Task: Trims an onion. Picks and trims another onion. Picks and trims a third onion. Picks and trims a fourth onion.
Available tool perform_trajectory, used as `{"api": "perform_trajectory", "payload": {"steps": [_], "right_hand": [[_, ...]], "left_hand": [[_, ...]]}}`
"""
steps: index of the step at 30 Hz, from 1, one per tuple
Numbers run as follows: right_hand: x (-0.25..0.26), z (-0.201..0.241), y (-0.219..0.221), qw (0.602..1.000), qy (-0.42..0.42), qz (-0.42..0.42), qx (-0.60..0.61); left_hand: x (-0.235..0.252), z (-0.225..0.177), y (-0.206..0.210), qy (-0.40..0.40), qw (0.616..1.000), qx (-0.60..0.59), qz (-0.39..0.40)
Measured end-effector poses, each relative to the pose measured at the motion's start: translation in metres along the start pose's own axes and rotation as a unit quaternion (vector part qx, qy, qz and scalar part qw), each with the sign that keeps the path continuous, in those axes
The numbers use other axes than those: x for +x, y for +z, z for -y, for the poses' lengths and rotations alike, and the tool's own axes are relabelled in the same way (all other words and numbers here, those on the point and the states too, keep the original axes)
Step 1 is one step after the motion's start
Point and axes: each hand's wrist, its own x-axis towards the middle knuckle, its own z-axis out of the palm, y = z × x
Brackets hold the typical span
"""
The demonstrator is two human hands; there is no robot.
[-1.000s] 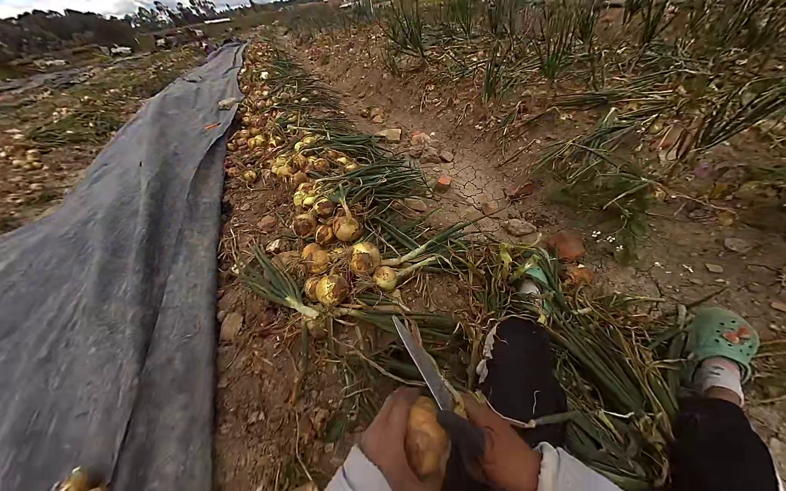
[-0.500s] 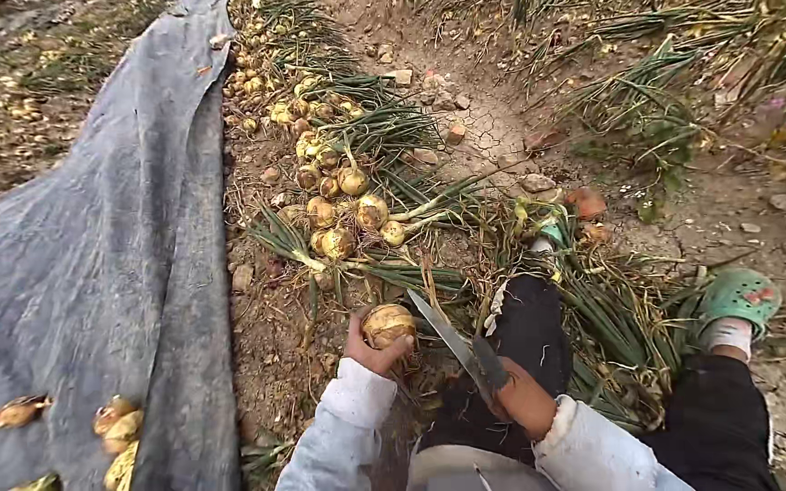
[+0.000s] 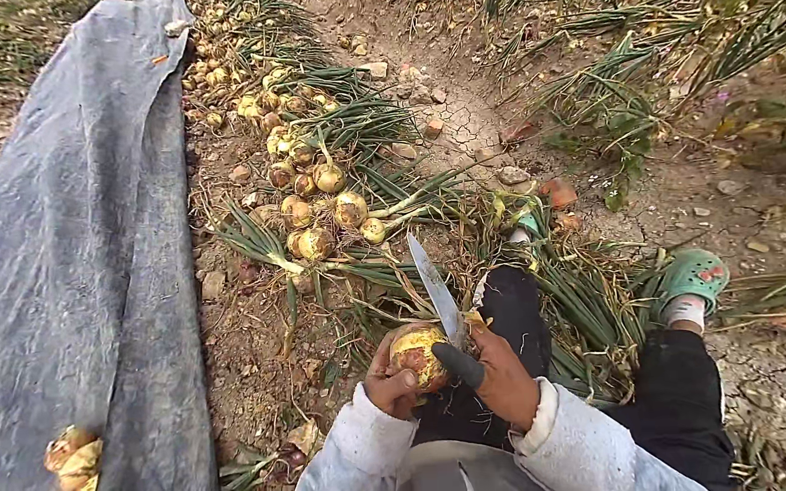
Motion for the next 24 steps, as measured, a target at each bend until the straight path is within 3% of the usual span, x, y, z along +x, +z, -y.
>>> {"api": "perform_trajectory", "payload": {"steps": [2,5,9,13,18,20,22,24], "right_hand": [[-0.002,0.000,0.003,0.999,0.017,0.012,0.029],[-0.004,-0.002,0.007,0.991,0.062,0.049,0.107],[-0.004,-0.006,0.018,0.962,0.164,0.085,0.202],[0.003,-0.010,0.028,0.932,0.256,0.126,0.225],[0.010,-0.017,0.040,0.899,0.332,0.191,0.212],[0.011,-0.019,0.039,0.893,0.320,0.231,0.216],[0.009,-0.018,0.035,0.891,0.278,0.284,0.219],[0.006,-0.020,0.031,0.899,0.258,0.281,0.215]], "left_hand": [[0.005,-0.004,-0.004,0.042,0.996,0.053,0.062],[0.008,-0.004,-0.014,0.073,0.988,0.105,0.082],[-0.001,-0.006,-0.023,0.127,0.964,0.232,0.030],[-0.018,-0.008,-0.029,0.145,0.940,0.306,-0.048],[-0.032,-0.017,-0.042,0.144,0.918,0.362,-0.068],[-0.033,-0.021,-0.045,0.137,0.899,0.396,-0.130],[-0.030,-0.025,-0.067,0.116,0.854,0.425,-0.278],[-0.029,-0.034,-0.111,0.126,0.820,0.348,-0.437]]}}
